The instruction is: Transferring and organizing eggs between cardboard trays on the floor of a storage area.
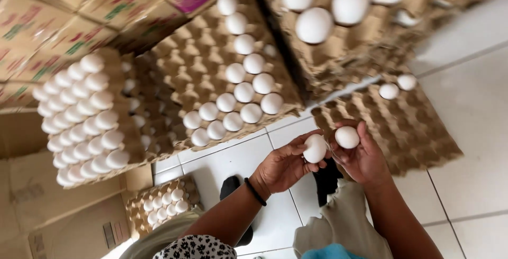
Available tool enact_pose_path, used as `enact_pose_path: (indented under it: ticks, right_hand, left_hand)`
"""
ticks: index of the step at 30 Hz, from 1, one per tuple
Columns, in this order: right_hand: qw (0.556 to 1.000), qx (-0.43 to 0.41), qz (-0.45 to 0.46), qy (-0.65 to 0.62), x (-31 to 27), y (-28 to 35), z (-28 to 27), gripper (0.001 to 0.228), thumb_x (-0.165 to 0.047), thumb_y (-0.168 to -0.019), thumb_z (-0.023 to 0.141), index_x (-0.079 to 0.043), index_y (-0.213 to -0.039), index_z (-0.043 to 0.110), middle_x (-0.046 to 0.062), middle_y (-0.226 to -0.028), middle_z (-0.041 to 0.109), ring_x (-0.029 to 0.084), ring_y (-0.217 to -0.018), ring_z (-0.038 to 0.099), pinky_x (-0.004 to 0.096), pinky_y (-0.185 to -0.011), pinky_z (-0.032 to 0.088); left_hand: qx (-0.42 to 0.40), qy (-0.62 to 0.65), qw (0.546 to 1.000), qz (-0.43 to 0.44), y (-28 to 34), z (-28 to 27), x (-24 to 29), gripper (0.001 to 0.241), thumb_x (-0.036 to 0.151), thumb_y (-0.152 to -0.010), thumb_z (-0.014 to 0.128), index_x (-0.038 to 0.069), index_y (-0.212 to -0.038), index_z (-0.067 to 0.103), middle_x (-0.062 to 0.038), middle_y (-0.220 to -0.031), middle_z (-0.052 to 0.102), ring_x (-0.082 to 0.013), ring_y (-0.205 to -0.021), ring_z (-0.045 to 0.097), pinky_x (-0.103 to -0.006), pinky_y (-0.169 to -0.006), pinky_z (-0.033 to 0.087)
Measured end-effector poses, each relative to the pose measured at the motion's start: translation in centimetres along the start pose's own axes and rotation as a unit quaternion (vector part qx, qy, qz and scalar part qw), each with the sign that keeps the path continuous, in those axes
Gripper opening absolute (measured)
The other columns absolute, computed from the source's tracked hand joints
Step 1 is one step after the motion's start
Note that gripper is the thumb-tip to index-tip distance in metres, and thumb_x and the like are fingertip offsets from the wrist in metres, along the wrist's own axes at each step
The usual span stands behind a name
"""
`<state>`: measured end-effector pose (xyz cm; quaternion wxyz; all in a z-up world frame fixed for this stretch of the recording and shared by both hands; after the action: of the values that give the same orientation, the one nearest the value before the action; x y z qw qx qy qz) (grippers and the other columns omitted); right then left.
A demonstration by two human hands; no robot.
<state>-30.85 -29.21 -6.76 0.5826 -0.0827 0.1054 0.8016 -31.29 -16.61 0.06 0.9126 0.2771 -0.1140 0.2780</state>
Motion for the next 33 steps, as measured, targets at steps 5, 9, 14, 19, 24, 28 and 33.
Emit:
enact_pose_path:
  ticks: [5,9,14,19,24,28,33]
  right_hand:
    - [0.992,0.048,0.071,0.094,1.3,-4.4,7.8,0.042,-0.036,-0.111,0.041,-0.006,-0.139,0.052,0.012,-0.110,0.065,0.023,-0.091,0.064,0.037,-0.082,0.052]
    - [0.958,-0.034,0.010,0.285,0.6,-9.8,14.2,0.046,-0.021,-0.106,0.056,-0.009,-0.148,0.043,0.009,-0.128,0.062,0.019,-0.109,0.060,0.036,-0.092,0.051]
    - [0.830,-0.060,-0.099,0.546,1.4,-18.3,19.1,0.044,-0.007,-0.102,0.068,-0.005,-0.142,0.049,0.009,-0.128,0.064,0.021,-0.117,0.066,0.034,-0.099,0.057]
    - [0.617,-0.081,-0.244,0.744,4.1,-23.1,23.3,0.046,-0.005,-0.092,0.082,-0.006,-0.130,0.056,0.015,-0.123,0.067,0.028,-0.103,0.073,0.038,-0.084,0.061]
    - [0.391,-0.054,-0.258,0.882,7.6,-25.2,23.5,0.047,-0.018,-0.081,0.086,-0.006,-0.117,0.057,0.017,-0.110,0.061,0.038,-0.105,0.060,0.049,-0.087,0.053]
    - [0.336,-0.019,-0.204,0.919,9.2,-26.7,21.3,0.054,-0.027,-0.081,0.084,-0.001,-0.118,0.056,0.018,-0.112,0.060,0.037,-0.105,0.057,0.045,-0.088,0.052]
    - [0.304,0.027,-0.188,0.934,9.1,-27.3,20.8,0.059,-0.036,-0.080,0.084,0.001,-0.116,0.056,0.019,-0.112,0.058,0.037,-0.105,0.057,0.044,-0.090,0.051]
  left_hand:
    - [-0.049,0.018,0.996,0.075,3.9,2.6,5.8,0.062,0.021,-0.108,0.057,0.002,-0.164,0.036,-0.020,-0.132,0.063,-0.0275,-0.114,0.066,-0.0338,-0.100,0.054]
    - [0.015,-0.132,0.972,0.192,6.9,2.5,14.6,0.062,0.020,-0.104,0.059,0.004,-0.160,0.037,-0.012,-0.136,0.062,-0.0230,-0.115,0.065,-0.0366,-0.096,0.056]
    - [0.212,-0.434,0.814,0.323,8.2,-1.6,28.7,0.052,0.010,-0.095,0.073,0.005,-0.143,0.054,-0.012,-0.129,0.067,-0.0186,-0.110,0.069,-0.0340,-0.096,0.062]
    - [0.274,-0.673,0.581,0.368,5.4,-1.8,35.9,0.045,0.010,-0.083,0.083,0.004,-0.124,0.068,-0.016,-0.121,0.066,-0.0296,-0.106,0.071,-0.0375,-0.092,0.059]
    - [0.296,-0.715,0.547,0.318,-0.3,-6.0,37.8,0.044,0.012,-0.070,0.088,0.004,-0.111,0.073,-0.020,-0.121,0.061,-0.0377,-0.109,0.065,-0.0407,-0.095,0.056]
    - [0.330,-0.743,0.523,0.254,-3.5,-9.1,38.6,0.042,0.010,-0.068,0.086,0.005,-0.108,0.076,-0.024,-0.122,0.060,-0.0391,-0.110,0.063,-0.0410,-0.096,0.054]
    - [0.322,-0.785,0.490,0.198,-7.6,-12.0,39.0,0.031,0.014,-0.068,0.082,0.004,-0.097,0.078,-0.021,-0.104,0.073,-0.0361,-0.125,0.054,-0.0370,-0.101,0.050]
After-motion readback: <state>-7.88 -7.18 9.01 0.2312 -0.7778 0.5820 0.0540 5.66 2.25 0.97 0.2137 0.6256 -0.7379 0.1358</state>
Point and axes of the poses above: each hand's wrist, its own y-axis away from the middle knuckle, its own z-axis out of the palm, x = y × z, the point moved 10 cm from there along -y, towards the middle knuckle
